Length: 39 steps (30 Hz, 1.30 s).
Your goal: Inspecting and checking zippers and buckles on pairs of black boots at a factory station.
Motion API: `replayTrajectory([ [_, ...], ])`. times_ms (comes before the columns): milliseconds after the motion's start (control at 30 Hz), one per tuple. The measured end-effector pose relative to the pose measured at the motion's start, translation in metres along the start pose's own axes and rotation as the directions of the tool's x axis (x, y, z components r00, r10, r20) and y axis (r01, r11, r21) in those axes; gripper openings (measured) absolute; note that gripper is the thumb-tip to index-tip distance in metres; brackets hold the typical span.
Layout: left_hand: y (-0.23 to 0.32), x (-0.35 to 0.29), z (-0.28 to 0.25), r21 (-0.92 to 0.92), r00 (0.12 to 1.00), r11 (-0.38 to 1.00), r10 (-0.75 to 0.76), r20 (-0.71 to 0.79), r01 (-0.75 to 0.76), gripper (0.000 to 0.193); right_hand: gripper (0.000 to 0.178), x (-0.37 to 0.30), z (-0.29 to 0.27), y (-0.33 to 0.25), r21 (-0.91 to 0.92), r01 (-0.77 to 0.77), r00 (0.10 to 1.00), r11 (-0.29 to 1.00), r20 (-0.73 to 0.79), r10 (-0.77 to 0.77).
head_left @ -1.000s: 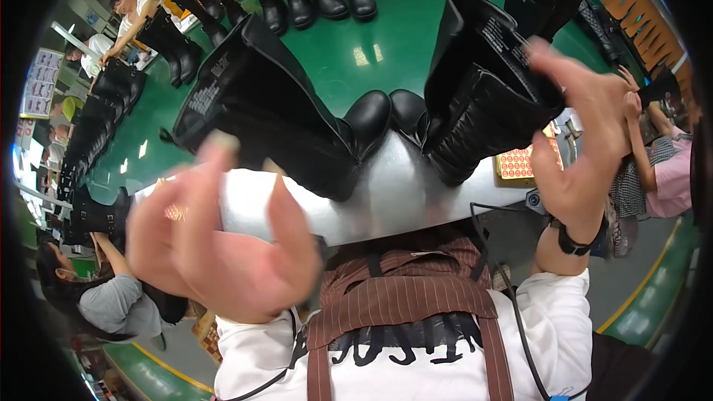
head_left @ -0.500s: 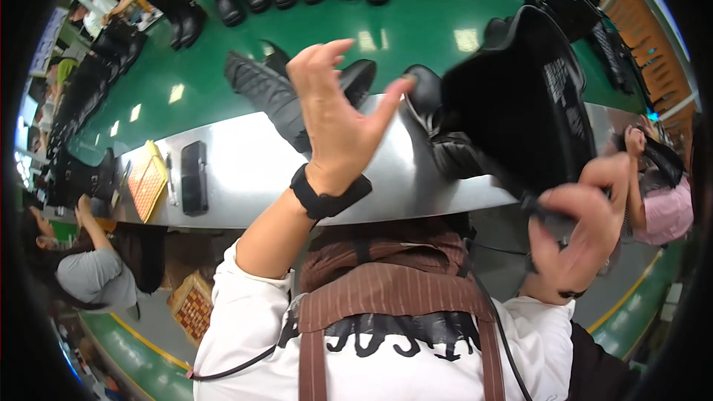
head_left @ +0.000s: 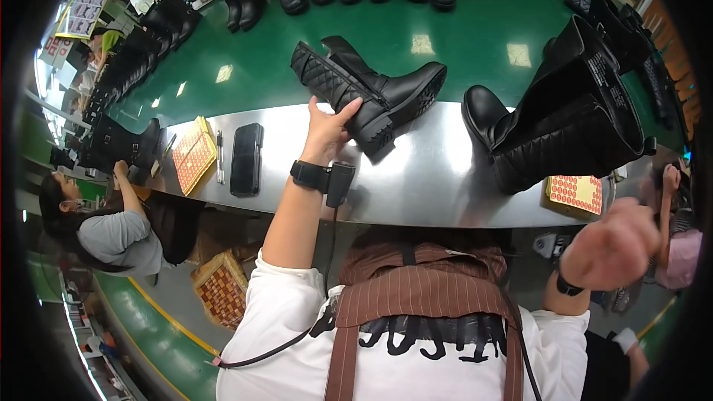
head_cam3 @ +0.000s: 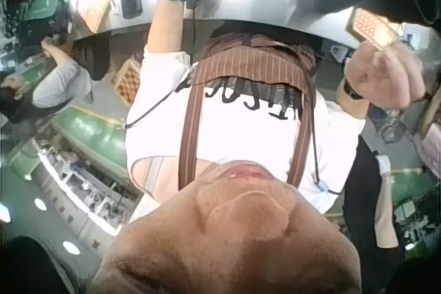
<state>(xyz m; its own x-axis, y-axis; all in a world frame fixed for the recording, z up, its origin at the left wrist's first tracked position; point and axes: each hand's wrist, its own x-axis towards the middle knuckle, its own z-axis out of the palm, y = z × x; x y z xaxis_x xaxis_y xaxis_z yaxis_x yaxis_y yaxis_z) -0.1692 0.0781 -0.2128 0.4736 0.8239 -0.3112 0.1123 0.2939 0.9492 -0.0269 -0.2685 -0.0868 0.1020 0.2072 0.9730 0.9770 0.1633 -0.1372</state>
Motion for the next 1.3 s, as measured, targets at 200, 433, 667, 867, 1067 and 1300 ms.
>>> replayTrajectory([
  [200,-0.021,-0.024,0.005,0.022,0.917,0.93,0.366,-0.161,-0.367,0.106,0.016,-0.036,0.107,0.014,0.022,-0.774,0.463,0.632,0.7,0.543],
  [433,-0.041,-0.077,0.011,0.187,0.848,0.829,0.529,0.044,-0.527,0.05,0.024,-0.101,0.181,0.018,-0.027,-0.906,0.298,0.423,0.668,0.682],
  [667,-0.055,-0.078,0.018,-0.021,0.91,0.917,0.397,0.118,-0.398,0.059,0.025,-0.122,0.188,0.018,0.01,-0.979,0.152,0.204,0.705,0.693],
  [867,-0.07,-0.07,0.001,0.112,0.887,0.901,0.381,0.259,-0.419,0.059,0.03,-0.101,0.183,0.032,-0.2,-0.931,-0.041,0.305,0.888,0.457],
  [1067,-0.076,-0.066,0.002,0.238,0.886,0.859,0.406,0.226,-0.454,0.047,0.033,-0.114,0.185,0.034,0.014,-0.983,-0.04,-0.182,0.957,0.288],
  [1300,-0.061,-0.073,0.009,0.289,0.898,0.853,0.388,0.207,-0.435,0.05,0.035,-0.016,0.175,0.0,0.445,-0.833,0.304,-0.328,0.864,0.401],
])
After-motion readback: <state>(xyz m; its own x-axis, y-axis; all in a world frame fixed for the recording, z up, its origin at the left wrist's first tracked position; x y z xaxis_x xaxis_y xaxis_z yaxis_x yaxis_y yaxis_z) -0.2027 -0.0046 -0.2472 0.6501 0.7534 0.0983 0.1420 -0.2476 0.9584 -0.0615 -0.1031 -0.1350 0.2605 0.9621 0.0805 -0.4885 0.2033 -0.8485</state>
